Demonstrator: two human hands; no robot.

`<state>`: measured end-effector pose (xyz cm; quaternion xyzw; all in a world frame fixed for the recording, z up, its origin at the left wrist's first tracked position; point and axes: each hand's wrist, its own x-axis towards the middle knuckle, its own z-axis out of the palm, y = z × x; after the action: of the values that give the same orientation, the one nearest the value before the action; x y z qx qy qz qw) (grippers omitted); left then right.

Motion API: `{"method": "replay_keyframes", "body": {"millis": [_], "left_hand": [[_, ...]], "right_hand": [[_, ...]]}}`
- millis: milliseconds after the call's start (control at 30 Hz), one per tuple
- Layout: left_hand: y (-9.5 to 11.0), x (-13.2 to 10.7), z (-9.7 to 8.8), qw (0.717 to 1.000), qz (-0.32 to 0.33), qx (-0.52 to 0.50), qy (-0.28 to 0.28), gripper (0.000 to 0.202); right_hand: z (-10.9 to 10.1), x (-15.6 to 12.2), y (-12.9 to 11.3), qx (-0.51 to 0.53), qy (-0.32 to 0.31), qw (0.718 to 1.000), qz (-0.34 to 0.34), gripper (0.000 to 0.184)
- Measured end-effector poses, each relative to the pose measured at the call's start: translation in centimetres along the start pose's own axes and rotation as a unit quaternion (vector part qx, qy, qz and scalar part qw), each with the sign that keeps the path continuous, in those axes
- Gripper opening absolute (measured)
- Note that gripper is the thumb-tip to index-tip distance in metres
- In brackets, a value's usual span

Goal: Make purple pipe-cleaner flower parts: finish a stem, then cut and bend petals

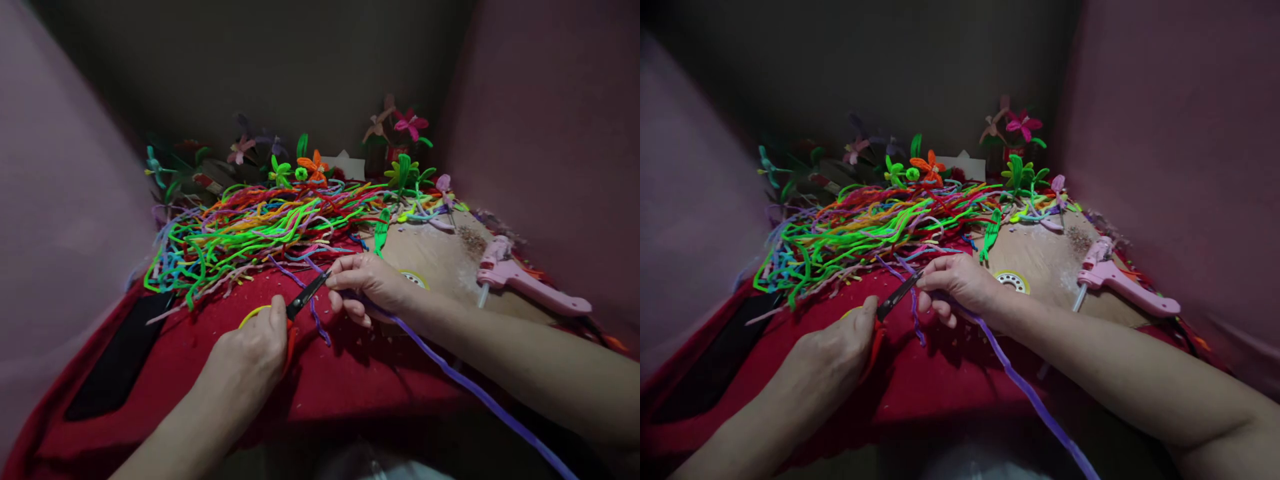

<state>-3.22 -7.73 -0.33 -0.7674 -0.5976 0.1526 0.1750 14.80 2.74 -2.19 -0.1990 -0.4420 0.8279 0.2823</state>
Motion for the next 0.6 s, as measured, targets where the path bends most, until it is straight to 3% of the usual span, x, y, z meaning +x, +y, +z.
{"method": "replay_keyframes", "body": {"millis": [233,433,600], "left_hand": [[0.45,0.33,0.19,0.997,-0.011,-0.056,-0.050,0.047],[0.94,0.70,-0.30,0.999,-0.034,-0.013,-0.022,0.049],[0.64,0.86,-0.10,0.996,-0.042,-0.072,-0.025,0.050]], "right_hand": [[-0.08,0.19,-0.19,-0.001,0.015,1.000,0.008,0.012],[0.15,-0.01,0.05,-0.017,0.015,1.000,0.017,0.010],[0.47,-0.12,0.26,-0.018,0.003,0.999,0.036,0.010]]}}
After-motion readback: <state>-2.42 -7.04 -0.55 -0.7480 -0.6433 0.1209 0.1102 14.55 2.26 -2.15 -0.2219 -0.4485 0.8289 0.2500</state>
